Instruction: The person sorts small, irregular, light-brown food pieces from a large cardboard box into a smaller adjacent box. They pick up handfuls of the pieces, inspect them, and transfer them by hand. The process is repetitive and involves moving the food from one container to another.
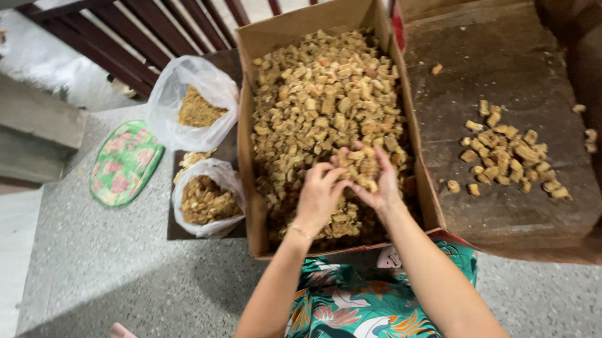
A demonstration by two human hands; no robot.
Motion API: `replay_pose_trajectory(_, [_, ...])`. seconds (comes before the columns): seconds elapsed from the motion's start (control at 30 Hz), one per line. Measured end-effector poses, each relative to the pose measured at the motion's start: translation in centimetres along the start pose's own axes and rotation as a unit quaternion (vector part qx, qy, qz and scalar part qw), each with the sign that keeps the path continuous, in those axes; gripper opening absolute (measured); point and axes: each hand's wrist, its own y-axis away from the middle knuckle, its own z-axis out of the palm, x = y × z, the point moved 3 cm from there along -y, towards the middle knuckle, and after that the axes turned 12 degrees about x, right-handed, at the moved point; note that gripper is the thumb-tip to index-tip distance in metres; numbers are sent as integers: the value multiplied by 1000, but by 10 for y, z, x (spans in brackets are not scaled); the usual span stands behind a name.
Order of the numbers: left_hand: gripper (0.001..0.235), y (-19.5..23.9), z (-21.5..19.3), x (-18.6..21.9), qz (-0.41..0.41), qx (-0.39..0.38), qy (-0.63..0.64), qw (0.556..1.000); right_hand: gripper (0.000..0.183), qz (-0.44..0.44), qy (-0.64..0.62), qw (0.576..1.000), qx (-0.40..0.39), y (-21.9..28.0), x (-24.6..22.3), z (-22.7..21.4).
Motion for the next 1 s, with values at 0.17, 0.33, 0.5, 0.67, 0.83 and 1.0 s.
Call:
replay_pose_trajectory(0.17, [25, -1, -10, 10, -45, 10, 72, 996, 39, 11, -45, 999, -10, -3, -4, -9])
replay_pose_trajectory(0.33, [19, 15, -81, -73, -303, 246, 512, 765, 35, 1, -41, 998, 51, 3, -7, -7])
replay_pose_trajectory(0.5, [19, 55, -183, -192, -247, 264, -134, 923, 34, 9, -54, 997, 47, 3, -6, -5])
replay_pose_trajectory(0.67, [40, 60, -211, -266, -289, 254, -164, 908, 36, -5, -40, 998, 51, 3, -8, -8])
replay_pose_trajectory(0.83, [28, 35, -214, -265, -341, 294, -148, 881, 41, 16, -67, 998, 3, 3, -8, -11])
replay_pose_trajectory(1.0, [23, -18, -130, -137, -223, 181, 50, 957, 44, 20, -72, 996, 39, -1, -6, -11])
